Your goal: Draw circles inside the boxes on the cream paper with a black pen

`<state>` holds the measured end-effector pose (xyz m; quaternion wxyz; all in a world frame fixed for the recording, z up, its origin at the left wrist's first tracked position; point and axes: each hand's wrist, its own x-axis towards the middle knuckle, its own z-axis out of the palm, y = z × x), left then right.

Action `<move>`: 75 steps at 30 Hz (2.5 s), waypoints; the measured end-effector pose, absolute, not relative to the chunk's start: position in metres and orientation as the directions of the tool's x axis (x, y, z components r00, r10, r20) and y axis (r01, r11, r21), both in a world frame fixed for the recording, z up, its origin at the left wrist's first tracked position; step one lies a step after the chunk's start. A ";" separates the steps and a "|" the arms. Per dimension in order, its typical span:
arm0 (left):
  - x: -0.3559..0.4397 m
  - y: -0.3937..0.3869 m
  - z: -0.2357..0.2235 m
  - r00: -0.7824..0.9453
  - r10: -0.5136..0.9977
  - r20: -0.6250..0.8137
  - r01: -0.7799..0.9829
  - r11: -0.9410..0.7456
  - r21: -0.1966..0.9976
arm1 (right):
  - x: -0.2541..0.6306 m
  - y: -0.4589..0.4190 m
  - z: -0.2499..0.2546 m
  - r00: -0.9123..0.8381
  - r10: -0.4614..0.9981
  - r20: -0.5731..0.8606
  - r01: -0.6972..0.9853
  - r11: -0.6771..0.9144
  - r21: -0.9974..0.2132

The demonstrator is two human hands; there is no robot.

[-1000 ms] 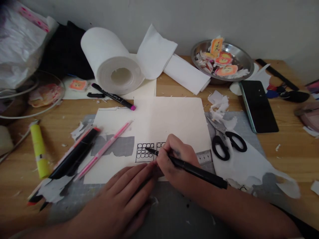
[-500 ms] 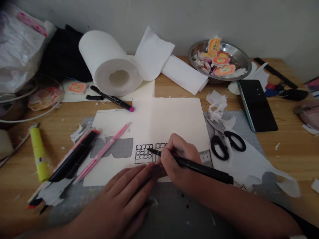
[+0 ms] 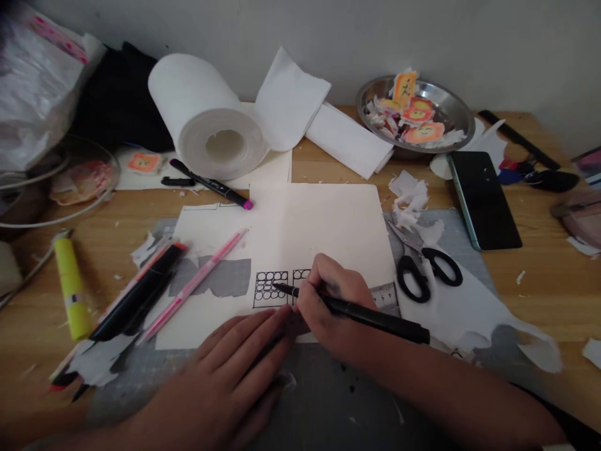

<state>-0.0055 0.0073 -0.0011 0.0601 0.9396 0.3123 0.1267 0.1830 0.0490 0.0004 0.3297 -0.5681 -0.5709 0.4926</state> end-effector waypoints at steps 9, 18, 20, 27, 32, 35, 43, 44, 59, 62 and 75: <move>-0.004 0.006 0.000 0.755 0.625 0.196 0.595 -0.780 0.197 | 0.183 0.048 0.005 -0.092 0.983 -0.161 0.300 -0.127 -0.946; -0.003 0.005 0.000 0.743 0.638 0.202 0.603 -0.769 0.214 | 0.182 0.050 0.003 -0.101 0.981 -0.164 0.227 -0.137 -0.964; -0.003 0.005 0.000 0.744 0.637 0.203 0.601 -0.770 0.214 | 0.183 0.050 0.004 -0.099 0.976 -0.194 0.192 -0.172 -0.966; -0.005 0.006 -0.001 0.752 0.624 0.214 0.591 -0.781 0.202 | 0.190 0.049 0.005 -0.049 0.975 -0.216 0.165 -0.205 -0.965; -0.005 0.006 -0.002 0.754 0.614 0.233 0.582 -0.789 0.197 | 0.189 0.048 0.002 -0.049 0.980 -0.195 0.198 -0.182 -0.963; -0.004 0.006 -0.002 0.749 0.625 0.220 0.593 -0.780 0.199 | 0.188 0.049 0.001 -0.078 0.978 -0.195 0.201 -0.176 -0.964; -0.004 0.006 -0.002 0.748 0.625 0.222 0.591 -0.780 0.205 | 0.191 0.048 0.000 -0.110 0.973 -0.201 0.256 -0.168 -0.952; -0.004 0.007 -0.001 0.750 0.624 0.222 0.590 -0.782 0.204 | 0.192 0.048 0.000 -0.107 0.973 -0.204 0.262 -0.170 -0.950; -0.004 0.006 -0.001 0.749 0.627 0.212 0.596 -0.779 0.197 | 0.186 0.052 0.004 -0.018 0.972 -0.233 0.191 -0.225 -0.955; -0.004 0.006 -0.001 0.747 0.630 0.213 0.597 -0.777 0.202 | 0.185 0.055 0.011 0.021 0.963 -0.268 0.144 -0.269 -0.952; -0.007 0.007 0.001 0.801 0.563 0.206 0.520 -0.823 0.226 | 0.205 0.037 0.003 -0.016 0.989 -0.144 0.196 -0.138 -0.971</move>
